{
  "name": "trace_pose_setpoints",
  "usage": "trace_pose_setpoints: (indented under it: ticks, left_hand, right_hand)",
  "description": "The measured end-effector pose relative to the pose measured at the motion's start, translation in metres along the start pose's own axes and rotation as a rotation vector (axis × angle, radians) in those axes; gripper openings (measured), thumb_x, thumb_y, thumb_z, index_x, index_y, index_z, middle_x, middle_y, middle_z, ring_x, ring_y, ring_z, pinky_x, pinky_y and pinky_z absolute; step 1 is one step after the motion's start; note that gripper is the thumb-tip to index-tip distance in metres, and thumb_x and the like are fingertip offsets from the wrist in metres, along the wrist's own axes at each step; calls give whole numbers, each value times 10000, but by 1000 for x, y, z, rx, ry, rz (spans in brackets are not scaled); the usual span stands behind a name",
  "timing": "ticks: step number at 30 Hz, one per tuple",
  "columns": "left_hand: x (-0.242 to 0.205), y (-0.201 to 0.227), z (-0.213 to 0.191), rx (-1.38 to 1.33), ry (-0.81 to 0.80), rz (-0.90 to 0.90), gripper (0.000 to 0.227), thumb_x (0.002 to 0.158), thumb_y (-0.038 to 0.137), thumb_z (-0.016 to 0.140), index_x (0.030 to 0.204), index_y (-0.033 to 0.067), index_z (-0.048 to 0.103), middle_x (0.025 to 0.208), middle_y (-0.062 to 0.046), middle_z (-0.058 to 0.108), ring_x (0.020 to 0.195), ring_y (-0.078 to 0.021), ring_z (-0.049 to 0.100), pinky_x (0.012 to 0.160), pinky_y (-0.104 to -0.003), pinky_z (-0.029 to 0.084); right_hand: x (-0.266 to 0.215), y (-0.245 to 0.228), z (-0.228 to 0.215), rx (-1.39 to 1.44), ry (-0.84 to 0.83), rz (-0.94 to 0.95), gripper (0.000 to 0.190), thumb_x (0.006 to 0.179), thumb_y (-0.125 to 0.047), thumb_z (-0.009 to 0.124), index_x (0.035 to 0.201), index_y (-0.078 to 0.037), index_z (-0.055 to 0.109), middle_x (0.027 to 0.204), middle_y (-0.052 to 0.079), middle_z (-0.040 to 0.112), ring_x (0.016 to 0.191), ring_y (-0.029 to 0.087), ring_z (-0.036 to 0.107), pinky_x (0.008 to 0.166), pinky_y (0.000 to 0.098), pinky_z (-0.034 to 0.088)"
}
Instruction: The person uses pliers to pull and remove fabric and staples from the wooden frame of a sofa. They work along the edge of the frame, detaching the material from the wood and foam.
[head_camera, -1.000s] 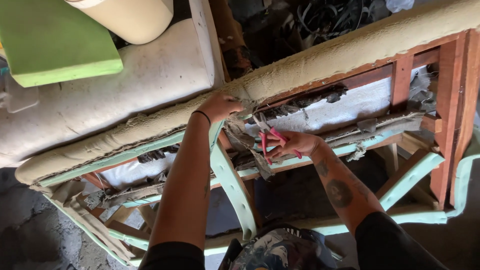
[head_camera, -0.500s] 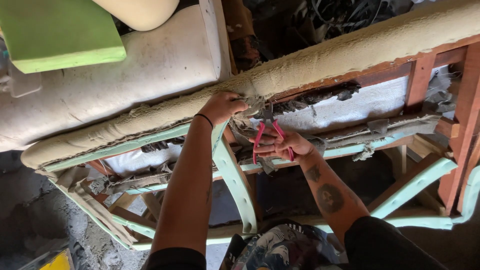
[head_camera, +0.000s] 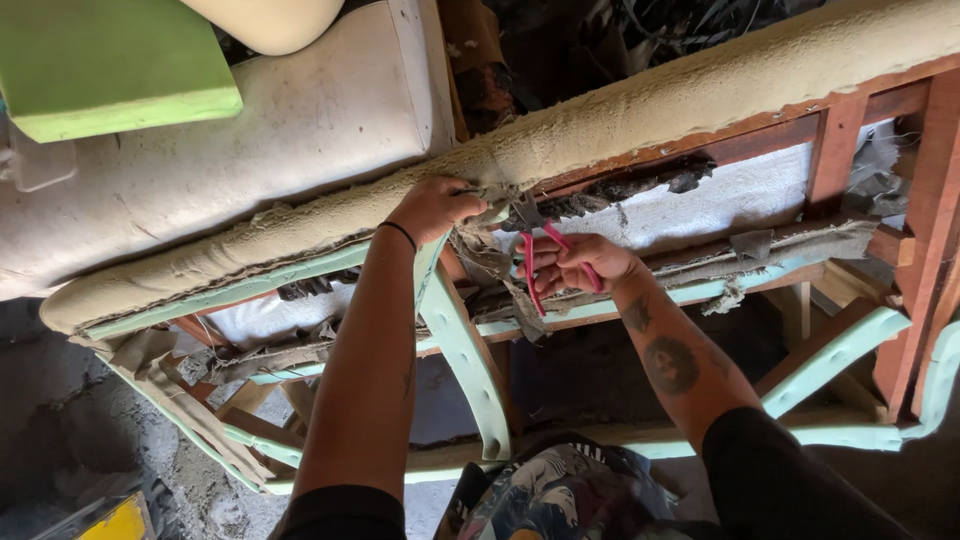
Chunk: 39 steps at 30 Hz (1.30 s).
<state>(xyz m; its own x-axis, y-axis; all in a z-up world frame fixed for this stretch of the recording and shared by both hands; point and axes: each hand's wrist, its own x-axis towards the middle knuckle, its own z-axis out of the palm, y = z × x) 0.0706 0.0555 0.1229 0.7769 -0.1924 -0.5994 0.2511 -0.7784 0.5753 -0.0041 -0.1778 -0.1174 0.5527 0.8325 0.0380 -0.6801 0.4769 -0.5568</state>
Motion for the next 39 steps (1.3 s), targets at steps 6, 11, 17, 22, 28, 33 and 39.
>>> trace_pose_setpoints:
  ticks: [6, 11, 17, 22, 28, 33, 39]
  left_hand:
    - [21, -25, -5, 42, 20, 61, 508, 776, 516, 703, 1101, 133, 782, 1065, -133, 734, 1073, -372, 669, 948, -474, 500]
    - [19, -20, 0, 33, 57, 96, 367, 797, 475, 700, 922, 135, 758, 833, -83, 672, 842, -303, 656, 809, -451, 485]
    - [2, -10, 3, -50, 47, 55, 612, 777, 476, 732, 1241, 76, 734, 1174, -144, 718, 1172, -365, 648, 980, -453, 497]
    - [26, -40, 14, -43, 90, 144, 339, 723, 486, 773, 896, 196, 778, 827, -25, 691, 899, -228, 693, 798, -383, 505]
    - [15, -39, 8, -43, -16, 298, 710, 876, 448, 695, 1423, 12, 574, 1375, -282, 593, 1321, -492, 520, 1128, -594, 430]
    - [-6, -31, 3, 3, -38, 382, 655, 941, 388, 679, 1449, 0, 536, 1420, -270, 557, 1359, -475, 488, 1141, -609, 412]
    - [-15, -27, -6, -31, -79, 397, 695, 951, 437, 656, 1461, -11, 509, 1440, -274, 533, 1376, -469, 475, 1173, -605, 388]
  right_hand:
    - [5, 6, 27, 134, 173, -6, 355, 843, -109, 571, 1178, 7, 552, 845, 38, 452, 766, 180, 528, 617, 417, 616]
    - [30, 28, 53, 166, 241, -94, 228, 930, -252, 639, 1047, -97, 521, 855, 18, 447, 914, 225, 578, 623, 442, 646]
    - [45, 49, 55, -55, 496, -149, 239, 1054, -398, 549, 1005, -190, 442, 732, -76, 289, 597, 87, 368, 533, 295, 412]
    - [57, 54, 81, -444, 827, -257, 273, 1117, -375, 493, 915, -192, 479, 613, -100, 310, 463, 35, 316, 428, 268, 353]
    - [75, 64, 75, -1171, 1518, -94, 226, 940, -262, 517, 1097, -112, 454, 813, 191, 556, 723, 453, 640, 626, 554, 474]
    - [83, 53, 112, -1226, 1534, 171, 417, 860, -262, 458, 1248, -132, 377, 1038, 181, 587, 1007, 482, 655, 940, 610, 471]
    - [21, 78, 125, -267, 1186, -156, 649, 865, -202, 607, 1482, -79, 447, 843, -16, 445, 657, 146, 506, 546, 280, 418]
